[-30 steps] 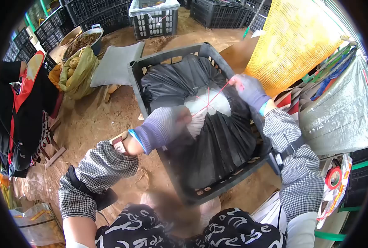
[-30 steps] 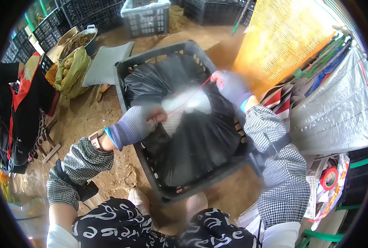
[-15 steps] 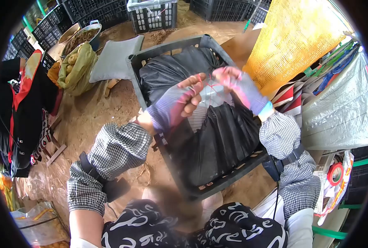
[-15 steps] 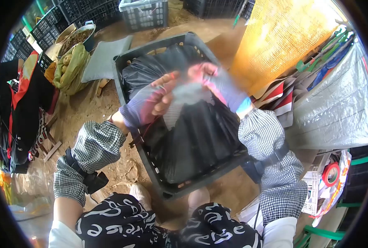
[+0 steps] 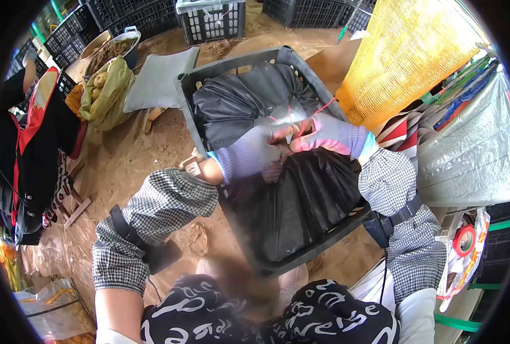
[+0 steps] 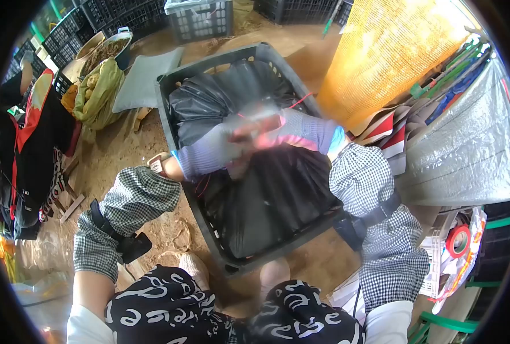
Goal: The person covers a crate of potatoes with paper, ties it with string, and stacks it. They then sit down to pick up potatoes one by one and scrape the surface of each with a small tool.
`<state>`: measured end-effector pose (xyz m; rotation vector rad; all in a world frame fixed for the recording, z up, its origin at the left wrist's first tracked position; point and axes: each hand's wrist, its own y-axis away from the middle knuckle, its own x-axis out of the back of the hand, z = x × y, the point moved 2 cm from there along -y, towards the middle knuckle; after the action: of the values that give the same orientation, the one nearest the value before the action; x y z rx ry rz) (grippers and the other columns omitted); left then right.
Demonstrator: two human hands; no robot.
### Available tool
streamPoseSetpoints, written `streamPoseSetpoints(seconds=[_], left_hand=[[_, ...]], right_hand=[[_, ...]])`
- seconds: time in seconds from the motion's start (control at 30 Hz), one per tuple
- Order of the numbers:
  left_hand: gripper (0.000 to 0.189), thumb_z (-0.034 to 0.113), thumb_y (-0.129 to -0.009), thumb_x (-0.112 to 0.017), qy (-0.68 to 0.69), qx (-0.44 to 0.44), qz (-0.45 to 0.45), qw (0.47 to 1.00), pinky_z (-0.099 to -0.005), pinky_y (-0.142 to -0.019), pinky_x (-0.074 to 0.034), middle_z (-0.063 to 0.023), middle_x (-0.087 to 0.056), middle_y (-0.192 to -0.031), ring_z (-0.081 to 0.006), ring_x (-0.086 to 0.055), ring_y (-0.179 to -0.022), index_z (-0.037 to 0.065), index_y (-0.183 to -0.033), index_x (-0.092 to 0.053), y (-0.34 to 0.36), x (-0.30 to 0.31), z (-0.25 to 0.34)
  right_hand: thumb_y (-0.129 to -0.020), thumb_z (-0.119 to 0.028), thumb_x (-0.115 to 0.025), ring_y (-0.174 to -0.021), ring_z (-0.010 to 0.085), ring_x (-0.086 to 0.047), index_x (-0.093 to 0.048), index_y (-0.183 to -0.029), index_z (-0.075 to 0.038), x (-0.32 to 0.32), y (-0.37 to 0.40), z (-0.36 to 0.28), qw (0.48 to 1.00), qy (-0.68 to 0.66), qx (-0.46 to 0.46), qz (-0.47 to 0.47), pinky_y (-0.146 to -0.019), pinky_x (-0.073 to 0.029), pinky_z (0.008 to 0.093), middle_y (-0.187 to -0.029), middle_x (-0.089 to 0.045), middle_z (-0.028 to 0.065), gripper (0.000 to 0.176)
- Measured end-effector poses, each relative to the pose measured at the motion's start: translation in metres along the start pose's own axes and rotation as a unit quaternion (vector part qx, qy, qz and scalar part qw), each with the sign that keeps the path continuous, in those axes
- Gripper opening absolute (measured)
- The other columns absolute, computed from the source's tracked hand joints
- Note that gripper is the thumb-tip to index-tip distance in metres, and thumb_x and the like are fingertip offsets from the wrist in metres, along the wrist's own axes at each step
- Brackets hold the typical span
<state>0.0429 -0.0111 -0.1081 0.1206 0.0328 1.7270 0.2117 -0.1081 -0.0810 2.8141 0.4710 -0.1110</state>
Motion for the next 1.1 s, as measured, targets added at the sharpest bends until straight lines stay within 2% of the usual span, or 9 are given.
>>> streamPoseSetpoints(seconds=[0.13,0.27,0.4,0.6,0.63,0.7,0.83,1.0,1.1], left_hand=[[0.025,0.003,-0.089,-0.063,0.006,-0.063,-0.046,0.997,-0.0213,-0.063,-0.047,0.0033,-0.064,-0.087,-0.0041,-0.056,-0.073,0.006,-0.114,-0.066,-0.007,0.010,-0.002],[0.020,0.000,-0.085,-0.063,-0.084,-0.022,-0.015,0.996,-0.0280,-0.067,-0.051,-0.0008,-0.068,-0.086,-0.0105,-0.062,-0.077,0.004,-0.104,-0.066,-0.011,0.012,0.011],[0.015,0.009,-0.083,-0.063,-0.402,-0.086,0.206,0.888,-0.0346,-0.070,-0.052,-0.0142,-0.065,-0.087,-0.0296,-0.067,-0.081,0.008,-0.099,-0.063,0.000,0.031,0.016],[0.018,0.017,-0.090,-0.062,-0.472,-0.210,0.255,0.817,-0.0323,-0.061,-0.051,-0.0119,-0.062,-0.086,-0.0262,-0.063,-0.072,0.005,-0.103,-0.057,0.006,0.072,-0.014],[0.020,0.018,-0.092,-0.061,-0.299,-0.159,0.209,0.918,-0.0294,-0.057,-0.049,-0.0103,-0.062,-0.084,-0.0219,-0.061,-0.068,0.004,-0.104,-0.055,0.003,0.071,-0.004],[0.023,0.021,-0.095,-0.059,0.088,-0.024,0.089,0.992,-0.0235,-0.047,-0.044,-0.0070,-0.060,-0.081,-0.0132,-0.058,-0.059,0.003,-0.108,-0.053,0.008,0.058,0.020],[0.025,0.024,-0.097,-0.058,0.096,-0.013,0.044,0.994,-0.0178,-0.043,-0.036,-0.0027,-0.057,-0.077,-0.0038,-0.048,-0.054,0.001,-0.106,-0.051,0.001,0.060,0.023],[0.023,0.007,-0.092,-0.064,-0.339,-0.067,0.067,0.936,-0.0318,-0.088,-0.052,-0.0074,-0.067,-0.103,-0.0163,-0.062,-0.105,0.002,-0.114,-0.062,0.010,0.076,0.020],[0.045,0.021,-0.083,-0.071,-0.506,-0.341,0.215,0.763,-0.0388,-0.091,-0.048,-0.0142,-0.061,-0.119,-0.0315,-0.059,-0.108,0.008,-0.124,-0.058,0.008,0.071,0.068]], right_hand=[[-0.082,0.011,-0.065,-0.112,0.0091,-0.054,-0.047,-0.142,-0.005,0.006,-0.003,-0.001,0.996,-0.045,-0.077,-0.012,-0.096,-0.043,0.0224,-0.136,-0.055,0.0003,0.064],[-0.079,-0.019,-0.079,-0.078,0.0067,-0.055,-0.069,-0.092,-0.003,0.012,-0.007,0.001,0.990,0.117,-0.074,0.021,-0.070,-0.044,0.0221,-0.082,-0.062,-0.0015,0.023],[-0.084,-0.019,-0.073,-0.075,0.0072,-0.055,-0.064,-0.084,-0.001,0.036,0.018,0.021,0.955,0.211,-0.118,0.174,-0.062,-0.044,0.0239,-0.081,-0.061,0.0001,0.019],[-0.081,-0.014,-0.070,-0.068,0.0339,-0.055,-0.053,-0.074,-0.003,-0.013,0.043,0.009,0.749,0.539,0.097,0.373,-0.059,-0.044,0.0392,-0.082,-0.057,0.0115,0.022],[-0.080,-0.013,-0.070,-0.072,0.0367,-0.055,-0.052,-0.073,-0.003,-0.011,0.043,0.009,0.741,0.540,0.078,0.392,-0.062,-0.045,0.0405,-0.084,-0.057,0.0129,0.022],[-0.079,-0.010,-0.069,-0.075,0.0335,-0.058,-0.053,-0.078,-0.002,-0.016,0.046,0.016,0.730,0.549,0.098,0.394,-0.064,-0.046,0.0395,-0.088,-0.058,0.0115,0.017],[-0.077,-0.007,-0.068,-0.081,0.0322,-0.059,-0.054,-0.081,-0.001,-0.028,0.049,0.016,0.713,0.572,0.040,0.404,-0.068,-0.048,0.0391,-0.095,-0.057,0.0116,0.015],[-0.077,-0.012,-0.071,-0.106,0.0313,-0.061,-0.063,-0.092,-0.004,-0.044,0.068,0.005,0.706,0.619,0.047,0.342,-0.086,-0.050,0.0387,-0.118,-0.060,0.0095,0.019],[-0.083,-0.011,-0.070,-0.121,0.0324,-0.054,-0.055,-0.128,0.000,-0.044,0.108,-0.033,0.634,0.621,0.109,0.448,-0.103,-0.042,0.0366,-0.133,-0.053,0.0183,0.049]])
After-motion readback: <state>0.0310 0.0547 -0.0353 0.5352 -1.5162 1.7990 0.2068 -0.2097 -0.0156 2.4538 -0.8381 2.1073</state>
